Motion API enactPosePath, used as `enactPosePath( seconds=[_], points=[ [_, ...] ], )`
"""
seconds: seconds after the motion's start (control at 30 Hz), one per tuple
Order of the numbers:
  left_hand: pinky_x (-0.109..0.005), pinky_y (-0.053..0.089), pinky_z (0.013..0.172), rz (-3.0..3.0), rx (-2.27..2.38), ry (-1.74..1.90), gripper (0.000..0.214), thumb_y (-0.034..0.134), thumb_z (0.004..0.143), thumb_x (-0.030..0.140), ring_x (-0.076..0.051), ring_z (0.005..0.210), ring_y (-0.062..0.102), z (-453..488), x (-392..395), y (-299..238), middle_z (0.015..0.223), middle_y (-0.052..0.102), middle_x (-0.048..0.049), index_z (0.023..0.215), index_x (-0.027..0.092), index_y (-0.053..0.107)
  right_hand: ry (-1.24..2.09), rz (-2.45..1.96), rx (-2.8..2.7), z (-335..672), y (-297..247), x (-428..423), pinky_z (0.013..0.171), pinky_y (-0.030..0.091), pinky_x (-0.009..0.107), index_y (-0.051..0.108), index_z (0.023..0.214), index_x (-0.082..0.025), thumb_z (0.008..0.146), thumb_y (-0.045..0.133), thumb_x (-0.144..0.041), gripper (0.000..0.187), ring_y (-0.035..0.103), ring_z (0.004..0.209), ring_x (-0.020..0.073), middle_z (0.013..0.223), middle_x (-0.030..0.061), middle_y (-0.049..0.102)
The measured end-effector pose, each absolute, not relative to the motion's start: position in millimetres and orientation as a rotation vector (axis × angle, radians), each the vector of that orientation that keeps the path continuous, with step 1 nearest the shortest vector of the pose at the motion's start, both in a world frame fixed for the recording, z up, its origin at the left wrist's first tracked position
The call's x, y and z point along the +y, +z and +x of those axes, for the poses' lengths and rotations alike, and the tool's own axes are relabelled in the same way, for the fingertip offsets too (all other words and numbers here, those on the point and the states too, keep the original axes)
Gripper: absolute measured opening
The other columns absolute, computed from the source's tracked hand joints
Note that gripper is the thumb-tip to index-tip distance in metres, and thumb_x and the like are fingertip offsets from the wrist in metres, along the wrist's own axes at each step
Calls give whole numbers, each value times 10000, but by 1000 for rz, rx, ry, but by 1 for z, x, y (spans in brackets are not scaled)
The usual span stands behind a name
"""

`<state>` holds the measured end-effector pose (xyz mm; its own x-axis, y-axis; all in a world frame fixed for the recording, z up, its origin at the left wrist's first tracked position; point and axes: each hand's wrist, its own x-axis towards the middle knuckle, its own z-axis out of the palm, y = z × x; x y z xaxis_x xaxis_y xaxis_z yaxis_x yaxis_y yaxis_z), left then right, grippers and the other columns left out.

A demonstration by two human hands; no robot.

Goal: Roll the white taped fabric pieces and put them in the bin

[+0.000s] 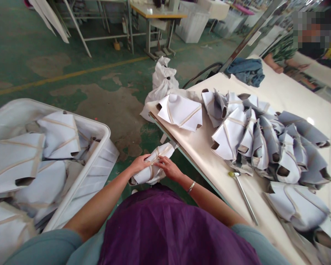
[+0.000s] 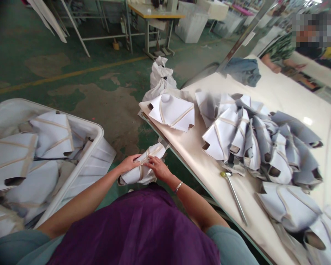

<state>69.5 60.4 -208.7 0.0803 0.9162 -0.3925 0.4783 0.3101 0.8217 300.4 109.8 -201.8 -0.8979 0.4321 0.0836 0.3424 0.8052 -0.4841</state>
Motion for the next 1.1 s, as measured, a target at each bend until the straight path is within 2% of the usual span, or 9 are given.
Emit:
enactPosePath(
  seconds=[0.13,0.2,0.3,0.43,0.6,0.7,0.8,0.97,1.1],
  points=[
    [-327,468,924,1257,1702,538,510,626,761,439,-278,1072,628,78,62,-214,1184,680,-106,1185,157,645,741,-814,-2754,297,-201,113,1048,460,399,489,1372,-239,913,381,-68,502,496,1277,200,1368,112,519],
    [-317,470,915,1246,1718,531,450,608,784,428,-263,1055,633,79,66,-214,1163,688,-98,1146,165,658,689,-833,-2785,294,-201,116,1086,423,416,493,1374,-247,901,423,-79,507,465,1311,216,1435,102,475],
    [-294,462,925,1325,1623,446,453,616,775,353,-237,1060,628,73,72,-207,1194,672,-94,1179,148,629,633,-777,-2855,292,-203,120,1146,346,435,504,1372,-245,872,470,-68,532,398,1368,229,1455,85,469],
    [-294,463,920,1449,1561,261,574,608,740,271,-251,1090,615,65,74,-193,1256,638,-114,1291,121,549,614,-781,-2877,294,-203,123,1141,352,402,497,1378,-242,871,452,-58,542,403,1363,208,1470,68,456],
    [-310,452,947,1442,1564,272,619,605,705,257,-274,1116,605,64,70,-197,1292,621,-114,1308,134,547,564,-863,-2789,285,-193,110,1123,348,448,577,1293,-232,877,458,-77,460,433,1320,230,1391,86,526],
    [-295,447,958,1302,1456,373,571,587,692,247,-250,1118,605,61,70,-206,1245,657,-64,1255,155,595,601,-879,-2727,269,-186,96,1037,414,410,638,1194,-228,884,493,-125,357,519,1165,226,1250,95,598],
    [-297,469,919,1193,1375,410,511,589,676,265,-252,1071,619,59,73,-211,1154,698,-44,1169,143,647,642,-882,-2744,257,-182,87,934,447,380,651,1139,-206,893,513,-170,284,540,1035,226,1120,94,630],
    [-280,481,860,1164,1329,421,420,637,643,302,-249,1004,629,59,78,-209,1089,716,-29,1031,151,698,662,-839,-2858,254,-181,93,896,422,376,630,1170,-246,882,522,-131,328,523,1036,226,1116,78,626],
    [-275,478,853,1183,1343,396,477,619,635,258,-246,999,633,58,79,-207,1100,713,-35,1095,148,686,637,-647,-2928,260,-184,98,928,408,394,623,1186,-227,908,495,-139,318,511,1082,230,1132,85,626]
  ],
)
